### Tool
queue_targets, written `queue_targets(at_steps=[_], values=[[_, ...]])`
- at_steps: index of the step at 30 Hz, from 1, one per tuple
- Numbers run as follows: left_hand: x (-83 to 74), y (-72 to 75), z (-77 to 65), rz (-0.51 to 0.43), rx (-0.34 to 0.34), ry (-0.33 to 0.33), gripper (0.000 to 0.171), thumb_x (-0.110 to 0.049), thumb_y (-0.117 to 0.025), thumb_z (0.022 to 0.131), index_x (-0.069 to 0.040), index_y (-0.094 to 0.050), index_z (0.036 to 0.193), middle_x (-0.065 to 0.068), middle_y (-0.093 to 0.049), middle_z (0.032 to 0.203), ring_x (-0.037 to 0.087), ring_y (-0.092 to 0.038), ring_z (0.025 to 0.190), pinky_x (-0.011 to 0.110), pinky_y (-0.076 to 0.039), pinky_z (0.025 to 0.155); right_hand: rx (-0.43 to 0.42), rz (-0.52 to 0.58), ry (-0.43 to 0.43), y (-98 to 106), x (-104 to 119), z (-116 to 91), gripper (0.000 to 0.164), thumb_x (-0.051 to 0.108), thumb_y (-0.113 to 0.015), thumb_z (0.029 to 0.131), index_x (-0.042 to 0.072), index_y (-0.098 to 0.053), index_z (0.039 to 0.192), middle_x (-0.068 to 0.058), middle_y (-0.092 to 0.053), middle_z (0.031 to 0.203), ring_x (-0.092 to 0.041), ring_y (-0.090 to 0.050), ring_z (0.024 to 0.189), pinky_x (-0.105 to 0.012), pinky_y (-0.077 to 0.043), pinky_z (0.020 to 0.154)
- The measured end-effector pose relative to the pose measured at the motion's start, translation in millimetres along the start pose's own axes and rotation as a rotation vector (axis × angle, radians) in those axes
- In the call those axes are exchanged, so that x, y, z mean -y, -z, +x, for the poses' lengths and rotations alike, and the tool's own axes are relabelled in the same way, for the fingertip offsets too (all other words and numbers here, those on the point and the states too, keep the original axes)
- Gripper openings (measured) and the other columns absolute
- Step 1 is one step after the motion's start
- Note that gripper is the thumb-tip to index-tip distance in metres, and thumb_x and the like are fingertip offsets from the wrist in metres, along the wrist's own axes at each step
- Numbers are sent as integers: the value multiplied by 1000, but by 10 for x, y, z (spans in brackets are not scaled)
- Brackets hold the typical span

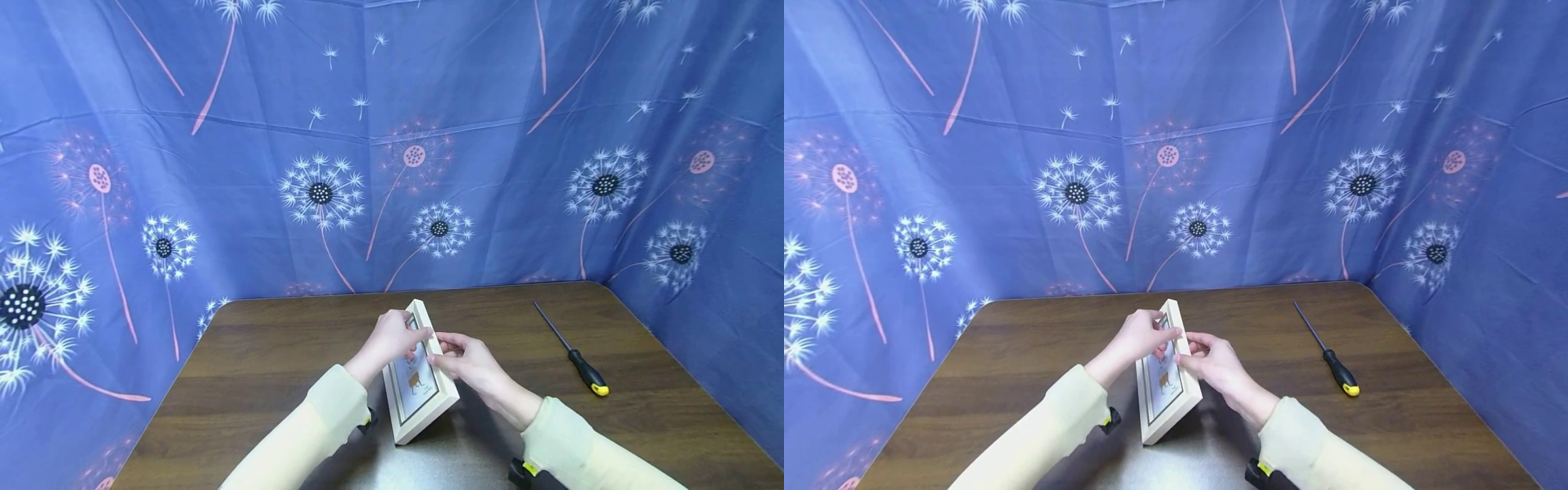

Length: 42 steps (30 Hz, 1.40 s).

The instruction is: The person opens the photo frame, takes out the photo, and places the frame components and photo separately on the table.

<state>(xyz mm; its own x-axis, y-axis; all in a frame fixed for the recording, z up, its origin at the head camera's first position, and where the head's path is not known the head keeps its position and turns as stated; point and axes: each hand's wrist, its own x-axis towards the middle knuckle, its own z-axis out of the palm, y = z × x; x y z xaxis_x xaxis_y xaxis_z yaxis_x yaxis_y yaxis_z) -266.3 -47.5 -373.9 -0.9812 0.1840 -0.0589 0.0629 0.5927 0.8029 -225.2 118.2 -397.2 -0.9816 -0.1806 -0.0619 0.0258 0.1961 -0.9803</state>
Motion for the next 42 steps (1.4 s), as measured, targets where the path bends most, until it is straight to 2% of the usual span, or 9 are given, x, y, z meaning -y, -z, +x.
queue_targets(at_steps=[6,10,17,22,29,33,36,39,42], values=[[-68,10,34,135,-40,-10,37,-36,-69,84,-3,-62,70,13,-62,50,22,-63,43,19,-31,32,0,16,11,-64,17,13,57,9,-72,81,-10,-48,129,-11,-56,101,-9,-57,81,-23,-49,56],[-74,8,57,177,-74,-19,41,-35,-69,84,-8,-57,56,14,-61,48,22,-61,39,16,-32,29,11,39,12,-97,10,8,56,10,-72,80,-9,-50,128,-12,-57,103,-10,-59,83,-24,-51,60],[-57,-3,108,240,-132,0,42,-38,-68,84,-9,-56,57,6,-54,39,16,-55,32,20,-38,28,66,146,-12,-113,-19,-46,56,9,-70,82,-8,-48,130,-19,-58,115,-12,-61,92,-25,-53,72],[-49,7,145,284,-167,16,38,-39,-71,82,-7,-59,66,2,-53,45,13,-52,33,22,-41,32,128,230,-8,-118,-22,-90,59,6,-67,84,-10,-41,134,-26,-52,127,-12,-61,98,-22,-53,80],[-85,43,236,450,-182,37,39,-46,-70,80,-7,-63,78,2,-56,65,16,-55,56,28,-45,44,138,274,-2,-153,-3,-123,59,3,-65,84,-11,-39,135,-27,-50,129,-10,-61,97,-20,-53,81],[-99,53,269,518,-156,65,37,-45,-66,82,-9,-64,78,4,-59,68,18,-58,59,31,-47,46,141,287,0,-172,1,-129,59,2,-64,84,-11,-38,135,-27,-50,130,-10,-61,97,-20,-53,82],[-112,49,282,582,-150,79,40,-45,-64,84,-5,-65,89,8,-63,78,21,-62,65,34,-51,49,143,289,-2,-180,2,-134,59,2,-64,84,-11,-38,136,-27,-50,130,-10,-61,97,-20,-53,82],[-145,36,288,643,-167,78,42,-40,-63,84,-2,-65,98,11,-67,90,24,-66,75,37,-55,56,147,290,-3,-183,3,-137,59,2,-64,84,-11,-39,136,-27,-49,131,-10,-60,98,-20,-53,83],[-192,11,293,678,-194,70,32,-31,-64,83,-2,-67,96,11,-70,94,24,-68,79,37,-57,58,152,291,0,-187,4,-139,59,2,-63,84,-11,-38,136,-27,-48,132,-10,-59,99,-19,-52,82]])
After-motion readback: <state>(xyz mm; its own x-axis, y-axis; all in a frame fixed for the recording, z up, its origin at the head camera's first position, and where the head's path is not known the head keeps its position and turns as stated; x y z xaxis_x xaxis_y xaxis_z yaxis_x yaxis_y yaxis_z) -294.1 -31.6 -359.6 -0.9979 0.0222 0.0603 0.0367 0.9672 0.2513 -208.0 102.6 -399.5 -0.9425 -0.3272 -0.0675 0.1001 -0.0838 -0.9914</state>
